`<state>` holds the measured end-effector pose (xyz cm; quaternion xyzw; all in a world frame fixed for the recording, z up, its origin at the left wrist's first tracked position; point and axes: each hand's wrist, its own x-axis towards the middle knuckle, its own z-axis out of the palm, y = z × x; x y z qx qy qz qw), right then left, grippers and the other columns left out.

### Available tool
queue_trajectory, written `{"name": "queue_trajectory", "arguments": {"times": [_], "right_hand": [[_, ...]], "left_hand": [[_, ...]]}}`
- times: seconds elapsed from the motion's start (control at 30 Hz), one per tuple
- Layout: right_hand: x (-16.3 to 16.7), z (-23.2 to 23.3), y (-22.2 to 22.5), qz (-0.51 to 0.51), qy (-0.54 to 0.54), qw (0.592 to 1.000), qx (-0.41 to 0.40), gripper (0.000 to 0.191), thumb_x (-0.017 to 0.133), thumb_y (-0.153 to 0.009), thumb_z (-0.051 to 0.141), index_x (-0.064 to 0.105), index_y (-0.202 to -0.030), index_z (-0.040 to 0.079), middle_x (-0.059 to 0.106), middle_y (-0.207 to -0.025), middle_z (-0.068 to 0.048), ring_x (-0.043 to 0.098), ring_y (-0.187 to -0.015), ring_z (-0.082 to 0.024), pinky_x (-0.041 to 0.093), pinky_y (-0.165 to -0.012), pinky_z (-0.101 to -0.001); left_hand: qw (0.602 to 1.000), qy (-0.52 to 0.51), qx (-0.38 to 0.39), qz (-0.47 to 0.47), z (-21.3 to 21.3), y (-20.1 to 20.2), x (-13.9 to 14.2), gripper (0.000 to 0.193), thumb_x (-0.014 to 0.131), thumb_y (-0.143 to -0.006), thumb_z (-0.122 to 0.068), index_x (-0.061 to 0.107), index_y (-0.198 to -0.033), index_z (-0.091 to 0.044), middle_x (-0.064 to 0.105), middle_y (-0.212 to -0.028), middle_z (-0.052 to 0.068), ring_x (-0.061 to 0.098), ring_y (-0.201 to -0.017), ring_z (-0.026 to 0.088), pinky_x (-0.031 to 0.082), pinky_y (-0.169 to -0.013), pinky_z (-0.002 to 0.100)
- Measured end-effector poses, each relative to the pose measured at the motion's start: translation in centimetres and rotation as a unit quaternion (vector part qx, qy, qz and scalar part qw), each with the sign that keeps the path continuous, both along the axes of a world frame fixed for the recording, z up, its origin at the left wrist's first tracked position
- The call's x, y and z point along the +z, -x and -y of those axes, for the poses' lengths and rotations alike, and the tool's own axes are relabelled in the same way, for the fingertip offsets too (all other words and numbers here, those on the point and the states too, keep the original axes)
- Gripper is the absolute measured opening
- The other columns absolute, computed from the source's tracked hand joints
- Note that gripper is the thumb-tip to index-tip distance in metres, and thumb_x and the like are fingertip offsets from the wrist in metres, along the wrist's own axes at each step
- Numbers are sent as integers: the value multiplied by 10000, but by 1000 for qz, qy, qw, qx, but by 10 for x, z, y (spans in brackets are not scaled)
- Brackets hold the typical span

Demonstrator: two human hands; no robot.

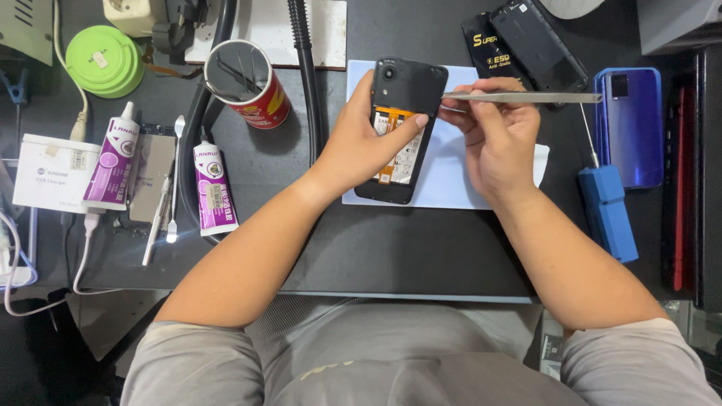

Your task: The person uses a screwdriver and a metal prying tool to remove screws and pry open the back of a smartphone. They then detach the motherboard from the phone body and set it aside on the workbench.

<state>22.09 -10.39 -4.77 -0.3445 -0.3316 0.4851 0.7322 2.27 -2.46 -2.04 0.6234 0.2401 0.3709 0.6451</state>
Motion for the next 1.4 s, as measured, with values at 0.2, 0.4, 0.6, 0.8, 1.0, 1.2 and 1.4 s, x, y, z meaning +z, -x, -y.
{"name": "queue_trajectory", "arguments": {"times": [0.2, 0.4, 0.6, 0.8, 1.0, 1.2, 1.4], "right_hand": [[2, -1, -4, 63, -13, 998, -18, 114, 602, -1111, -9, 610, -1220, 22, 720, -1165, -148, 739, -1088, -254, 629, -984, -428], [2, 0, -4, 89, -22, 996, -25, 107, 602, -1112, -19, 608, -1209, 24, 723, -1164, -151, 744, -1015, -236, 635, -968, -414], [5, 0, -5, 59, -10, 998, -16, 102, 603, -1115, -7, 614, -1214, 15, 722, -1151, -151, 740, -995, -225, 635, -952, -410], [7, -1, -9, 114, -17, 992, -50, 137, 540, -1067, -57, 595, -1160, 28, 705, -1108, -138, 739, -1015, -247, 624, -920, -367], [10, 0, -36, 49, -83, 987, -129, 224, 398, -1015, -67, 520, -1158, 55, 524, -821, -103, 490, -630, -171, 500, -602, -317], [12, -12, -54, 388, -32, 910, -139, 293, 383, -1012, -64, 435, -1282, 37, 527, -960, -90, 494, -793, -178, 444, -744, -299], [22, -15, -38, 661, 25, 739, -126, 156, 589, -1067, -63, 571, -1212, -7, 599, -1199, -136, 664, -1097, -293, 554, -918, -390]], "left_hand": [[1000, -8, -2, -21, 0, -2, 4, 380, 764, -974, -130, 546, -1268, -26, 721, -1107, 51, 688, -1017, 83, 591, -894, 285], [998, -37, 5, -40, 1, -1, 6, 383, 782, -967, -169, 558, -1242, -25, 728, -1101, 57, 692, -1016, 90, 588, -887, 289], [996, -13, -6, -83, -1, -1, 8, 409, 773, -961, -251, 559, -1231, -30, 746, -1053, 61, 714, -982, 93, 596, -857, 288], [995, -31, -13, -96, -1, 1, 5, 412, 770, -958, -255, 557, -1232, -32, 748, -1062, 53, 714, -984, 85, 593, -854, 281], [1000, 3, 21, -20, -10, 0, -9, 404, 765, -999, -230, 556, -1263, -6, 696, -1123, 61, 669, -1039, 108, 569, -934, 302], [998, 19, 62, -7, -22, 7, -21, 474, 720, -982, -121, 416, -1327, -6, 658, -1231, 96, 634, -1170, 151, 522, -1046, 333], [987, 133, 21, 91, -24, 6, -11, 524, 652, -970, -55, 411, -1433, -24, 665, -1250, 158, 697, -1125, 195, 578, -987, 333]]}}
